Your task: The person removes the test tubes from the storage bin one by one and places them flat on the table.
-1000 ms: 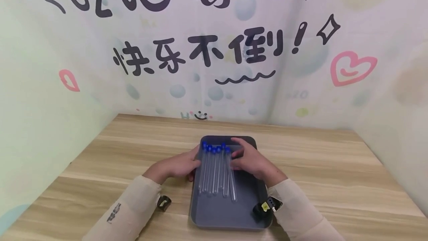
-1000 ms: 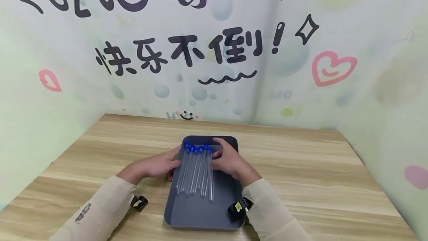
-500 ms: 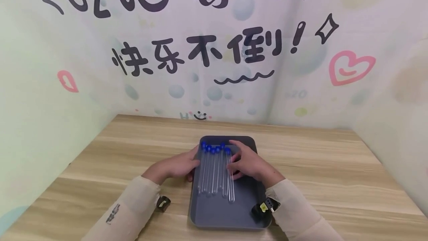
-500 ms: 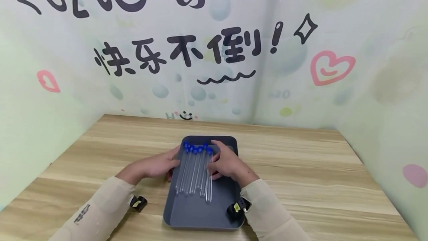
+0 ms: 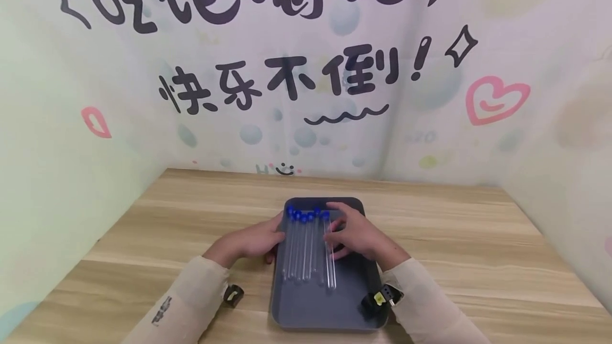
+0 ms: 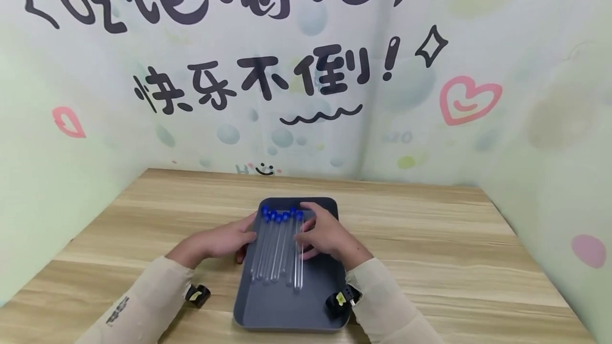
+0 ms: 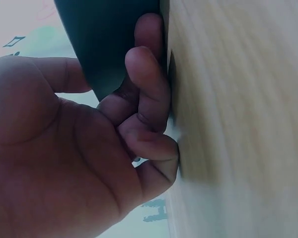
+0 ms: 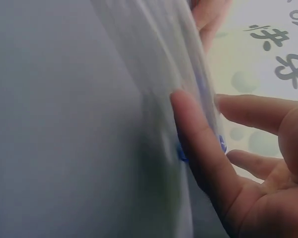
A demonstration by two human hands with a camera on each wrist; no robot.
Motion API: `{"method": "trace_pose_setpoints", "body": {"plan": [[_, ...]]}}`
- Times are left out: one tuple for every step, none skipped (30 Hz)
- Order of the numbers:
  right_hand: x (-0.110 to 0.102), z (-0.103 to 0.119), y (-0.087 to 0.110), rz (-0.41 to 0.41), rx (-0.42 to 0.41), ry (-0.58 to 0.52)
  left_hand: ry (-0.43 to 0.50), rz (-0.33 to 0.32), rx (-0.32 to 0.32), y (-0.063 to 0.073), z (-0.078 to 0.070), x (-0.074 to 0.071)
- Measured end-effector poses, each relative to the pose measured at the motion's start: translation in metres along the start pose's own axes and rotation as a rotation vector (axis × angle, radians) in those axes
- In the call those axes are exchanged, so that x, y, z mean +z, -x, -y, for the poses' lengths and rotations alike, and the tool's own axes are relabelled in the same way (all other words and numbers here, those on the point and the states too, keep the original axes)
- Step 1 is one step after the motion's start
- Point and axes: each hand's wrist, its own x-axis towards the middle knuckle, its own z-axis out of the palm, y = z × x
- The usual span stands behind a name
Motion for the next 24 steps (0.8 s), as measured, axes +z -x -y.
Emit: {"method": "trace_pose_setpoints", "body": {"plan": [[-0.001, 0.001, 0.001, -0.007, -0.005, -0.001, 0.003, 0.001, -0.001, 0.0, 0.0, 0.001], [-0.003, 0.003, 0.002, -0.014, -0.011, -0.004, 0.005, 0.002, -0.001, -0.001, 0.0, 0.001], [-0.004, 0.005, 0.003, -0.02, -0.015, -0.008, 0.002, 0.003, -0.003, -0.001, 0.001, 0.002], [-0.006, 0.006, 0.004, -0.024, -0.02, -0.012, -0.004, 0.001, -0.004, -0.002, 0.001, 0.002], [-0.007, 0.008, 0.005, -0.027, -0.028, -0.017, -0.014, -0.002, -0.005, -0.002, 0.001, 0.002], [-0.009, 0.01, 0.006, -0.029, -0.038, -0.021, -0.024, -0.006, -0.006, -0.003, 0.001, 0.002], [-0.01, 0.012, 0.007, -0.028, -0.045, -0.027, -0.028, -0.01, -0.007, -0.003, 0.001, 0.002], [-0.011, 0.014, 0.008, -0.025, -0.049, -0.035, -0.033, -0.012, -0.01, -0.004, 0.001, 0.002], [-0.011, 0.015, 0.009, -0.021, -0.054, -0.043, -0.035, -0.014, -0.014, -0.004, 0.001, 0.002], [-0.012, 0.017, 0.01, -0.017, -0.055, -0.047, -0.036, -0.015, -0.015, -0.004, 0.001, 0.002], [-0.012, 0.018, 0.011, -0.018, -0.054, -0.053, -0.038, -0.016, -0.017, -0.004, 0.001, 0.002], [-0.012, 0.02, 0.013, -0.013, -0.055, -0.056, -0.037, -0.017, -0.019, -0.003, 0.001, 0.002], [-0.013, 0.021, 0.015, -0.014, -0.053, -0.062, -0.036, -0.018, -0.02, -0.003, 0.001, 0.001], [-0.013, 0.023, 0.016, -0.016, -0.052, -0.065, -0.036, -0.019, -0.02, -0.003, 0.001, 0.001], [-0.013, 0.024, 0.018, -0.021, -0.053, -0.068, -0.036, -0.019, -0.018, -0.003, 0.001, 0.001], [-0.014, 0.026, 0.02, -0.025, -0.055, -0.066, -0.035, -0.019, -0.017, -0.003, 0.001, 0.001], [-0.015, 0.027, 0.021, -0.03, -0.06, -0.065, -0.033, -0.02, -0.016, -0.003, 0.001, 0.001], [-0.016, 0.028, 0.023, -0.029, -0.071, -0.059, -0.032, -0.02, -0.016, -0.002, 0.001, 0.001], [-0.017, 0.029, 0.024, -0.036, -0.076, -0.058, -0.031, -0.02, -0.016, -0.002, 0.001, 0.001], [-0.018, 0.03, 0.026, -0.039, -0.083, -0.053, -0.03, -0.02, -0.015, -0.002, 0.001, 0.001], [-0.02, 0.03, 0.028, -0.042, -0.088, -0.049, -0.03, -0.021, -0.015, -0.002, 0.001, 0.001], [-0.022, 0.03, 0.029, -0.041, -0.091, -0.043, -0.031, -0.023, -0.017, -0.002, 0.001, 0.001], [-0.024, 0.03, 0.031, -0.041, -0.091, -0.04, -0.031, -0.025, -0.019, -0.001, 0.002, 0.0], [-0.026, 0.029, 0.032, -0.041, -0.089, -0.037, -0.03, -0.026, -0.02, -0.001, 0.002, 0.0]]}}
